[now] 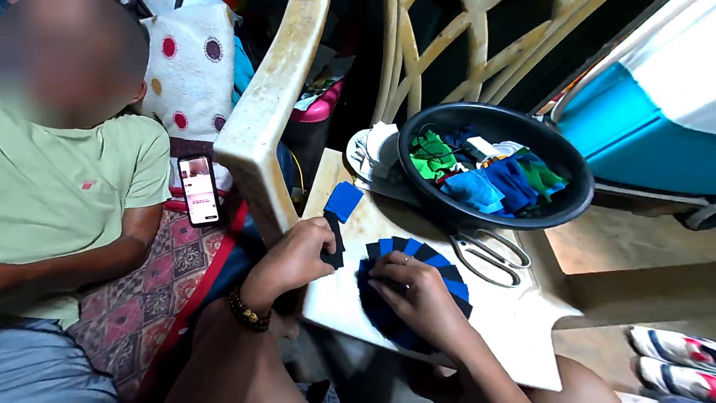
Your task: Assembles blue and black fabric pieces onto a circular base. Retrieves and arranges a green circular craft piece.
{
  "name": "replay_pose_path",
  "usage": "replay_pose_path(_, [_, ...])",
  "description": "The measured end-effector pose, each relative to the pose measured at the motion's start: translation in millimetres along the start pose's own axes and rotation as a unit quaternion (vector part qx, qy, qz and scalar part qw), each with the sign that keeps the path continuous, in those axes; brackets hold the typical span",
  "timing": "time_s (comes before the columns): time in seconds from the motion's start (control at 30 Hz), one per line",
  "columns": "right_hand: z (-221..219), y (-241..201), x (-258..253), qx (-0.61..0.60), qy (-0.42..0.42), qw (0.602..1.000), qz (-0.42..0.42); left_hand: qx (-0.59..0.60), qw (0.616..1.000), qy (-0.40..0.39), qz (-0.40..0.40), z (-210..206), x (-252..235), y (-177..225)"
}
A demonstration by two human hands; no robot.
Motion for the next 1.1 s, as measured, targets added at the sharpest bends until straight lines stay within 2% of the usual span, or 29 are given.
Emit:
replay_pose_path(0.2, [-17.3,-4.3,-23.5,-0.036,-0.044,0.995,-0.076,-0.063,0.998,-0.022,-0.014,-8.2,-0.6,0.7])
replay_pose_path(0.33, [-25.8,-5.5,-30.4,-0.04,-0.088,0.989,-0.109,-0.037,0.999,-0.016,-0.021,-7.2,0.6,-2.7])
replay_pose_path(0.5, [-31.9,-4.1,-31.1,-0.051,-0.082,0.987,-0.125,-0.022,0.999,-0.006,-0.043,-8.9,0.8,-8.4])
replay_pose_path(0.8, [-35.3,-3.5,-33.5,-0.059,-0.076,0.98,-0.173,0.006,1.0,-0.01,-0.025,-7.5,0.3,-11.7])
replay_pose_path(1.1, [-40.5,0.2,-34.8,-0.064,-0.082,0.979,-0.175,-0.013,0.999,0.007,-0.028,-12.3,-1.0,-6.6])
Point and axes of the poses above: each hand's wrist, its own x-axis away from the middle knuckle, its own z-axis out of the back of the hand, y = z × x, the point moved 5 cm from there along -x, towards the middle knuckle
